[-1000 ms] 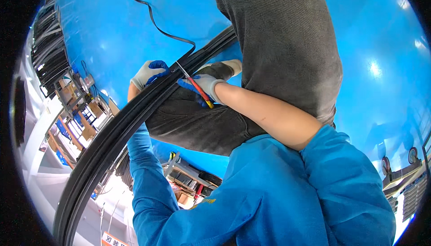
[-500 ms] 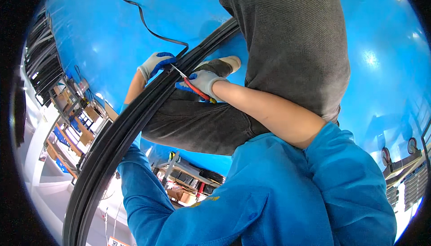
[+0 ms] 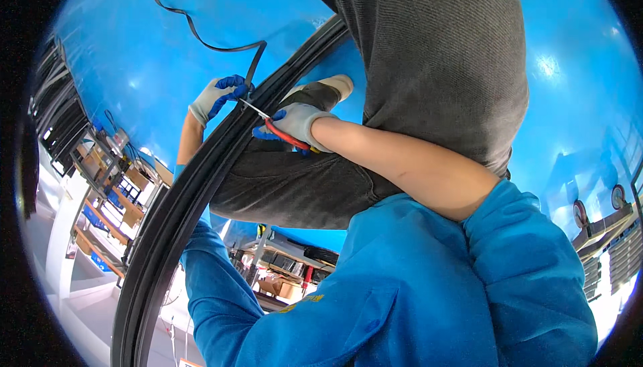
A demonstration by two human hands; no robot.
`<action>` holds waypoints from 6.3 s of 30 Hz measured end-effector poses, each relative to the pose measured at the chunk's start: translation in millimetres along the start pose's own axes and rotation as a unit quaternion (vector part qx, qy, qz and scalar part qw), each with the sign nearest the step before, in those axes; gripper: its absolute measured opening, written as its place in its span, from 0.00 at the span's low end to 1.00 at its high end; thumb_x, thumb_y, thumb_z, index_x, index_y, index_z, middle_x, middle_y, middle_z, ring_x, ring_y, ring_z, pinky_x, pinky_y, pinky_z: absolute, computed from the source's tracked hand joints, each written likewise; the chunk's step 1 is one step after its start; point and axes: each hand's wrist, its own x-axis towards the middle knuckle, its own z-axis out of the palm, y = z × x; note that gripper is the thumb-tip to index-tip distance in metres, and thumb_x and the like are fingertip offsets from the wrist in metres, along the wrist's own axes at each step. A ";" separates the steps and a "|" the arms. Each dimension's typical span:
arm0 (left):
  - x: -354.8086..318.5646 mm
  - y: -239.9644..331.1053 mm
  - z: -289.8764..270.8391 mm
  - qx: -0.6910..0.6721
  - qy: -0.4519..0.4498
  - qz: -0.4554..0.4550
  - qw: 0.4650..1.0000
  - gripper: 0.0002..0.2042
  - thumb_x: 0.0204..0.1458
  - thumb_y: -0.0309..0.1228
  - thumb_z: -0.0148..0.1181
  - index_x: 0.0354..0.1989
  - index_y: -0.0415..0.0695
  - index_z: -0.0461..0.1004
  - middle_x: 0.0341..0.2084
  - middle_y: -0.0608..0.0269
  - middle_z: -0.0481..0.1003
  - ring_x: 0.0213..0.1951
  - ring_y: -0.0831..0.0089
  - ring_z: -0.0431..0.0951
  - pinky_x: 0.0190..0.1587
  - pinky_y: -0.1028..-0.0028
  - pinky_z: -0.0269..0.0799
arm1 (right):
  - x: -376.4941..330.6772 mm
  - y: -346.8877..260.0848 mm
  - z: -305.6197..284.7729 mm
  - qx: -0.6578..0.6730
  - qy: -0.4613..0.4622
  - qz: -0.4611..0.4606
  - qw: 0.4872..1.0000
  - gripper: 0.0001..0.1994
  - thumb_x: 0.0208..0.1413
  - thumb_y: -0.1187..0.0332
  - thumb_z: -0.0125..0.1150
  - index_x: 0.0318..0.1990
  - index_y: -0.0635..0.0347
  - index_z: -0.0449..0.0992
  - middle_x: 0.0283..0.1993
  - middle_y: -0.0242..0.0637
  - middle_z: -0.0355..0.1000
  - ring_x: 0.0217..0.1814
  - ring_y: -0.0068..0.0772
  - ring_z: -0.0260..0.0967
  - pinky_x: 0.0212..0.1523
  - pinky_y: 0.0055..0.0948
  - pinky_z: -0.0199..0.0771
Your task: Installing and trimming rubber seals into large metal door or window frames.
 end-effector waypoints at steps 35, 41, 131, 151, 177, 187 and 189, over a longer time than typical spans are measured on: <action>-1.4 9.8 -7.5 0.115 0.019 -0.023 0.993 0.15 0.55 0.24 0.61 0.51 0.37 0.81 0.37 0.64 0.84 0.35 0.76 0.80 0.46 0.77 0.76 | -3.2 -6.8 -17.9 -0.189 0.023 -0.026 0.981 0.28 0.59 0.38 0.48 0.43 0.50 0.85 0.41 0.36 0.82 0.41 0.39 0.76 0.45 0.40 0.73; -5.7 17.6 -2.3 0.135 0.025 -0.014 0.991 0.15 0.55 0.25 0.61 0.51 0.39 0.82 0.37 0.65 0.84 0.35 0.77 0.79 0.45 0.78 0.76 | -8.6 -9.8 -21.9 -0.200 0.031 -0.030 0.979 0.27 0.57 0.37 0.54 0.44 0.50 0.85 0.41 0.36 0.82 0.40 0.41 0.75 0.45 0.38 0.71; -107.3 -6.4 -20.1 -0.028 0.260 0.113 0.958 0.16 0.58 0.31 0.60 0.52 0.38 0.79 0.40 0.61 0.82 0.39 0.73 0.80 0.48 0.72 0.76 | -65.4 -178.3 -59.1 -0.138 0.339 -0.291 0.884 0.16 0.58 0.61 0.54 0.46 0.61 0.80 0.41 0.50 0.81 0.37 0.47 0.80 0.37 0.40 0.80; -62.6 86.4 112.3 0.523 0.304 -0.198 0.771 0.13 0.56 0.38 0.59 0.43 0.45 0.83 0.46 0.56 0.80 0.48 0.59 0.79 0.52 0.60 0.71 | -56.9 -258.6 -20.0 -0.415 0.334 -0.407 0.742 0.14 0.59 0.60 0.55 0.41 0.59 0.81 0.36 0.45 0.81 0.33 0.41 0.79 0.36 0.36 0.81; -29.0 64.3 94.5 0.644 0.180 -0.201 0.716 0.10 0.55 0.29 0.55 0.33 0.39 0.83 0.35 0.57 0.84 0.37 0.58 0.84 0.40 0.64 0.79 | -68.1 -272.6 -38.2 -0.346 0.357 -0.340 0.798 0.08 0.56 0.69 0.56 0.33 0.53 0.83 0.28 0.36 0.80 0.28 0.33 0.77 0.35 0.34 0.78; -25.8 59.1 107.5 0.667 0.234 -0.150 0.691 0.11 0.57 0.32 0.56 0.35 0.39 0.84 0.35 0.56 0.84 0.39 0.58 0.84 0.43 0.64 0.79 | -65.7 -272.2 -36.2 -0.399 0.354 -0.329 0.780 0.12 0.58 0.67 0.50 0.44 0.54 0.79 0.33 0.38 0.81 0.29 0.36 0.80 0.34 0.34 0.80; -29.5 64.2 103.8 0.599 0.261 -0.144 0.743 0.12 0.57 0.33 0.57 0.36 0.39 0.84 0.36 0.56 0.84 0.40 0.57 0.84 0.43 0.64 0.79 | -62.3 -270.3 -37.9 -0.399 0.356 -0.326 0.779 0.12 0.58 0.67 0.50 0.44 0.54 0.79 0.33 0.38 0.81 0.29 0.36 0.80 0.34 0.34 0.80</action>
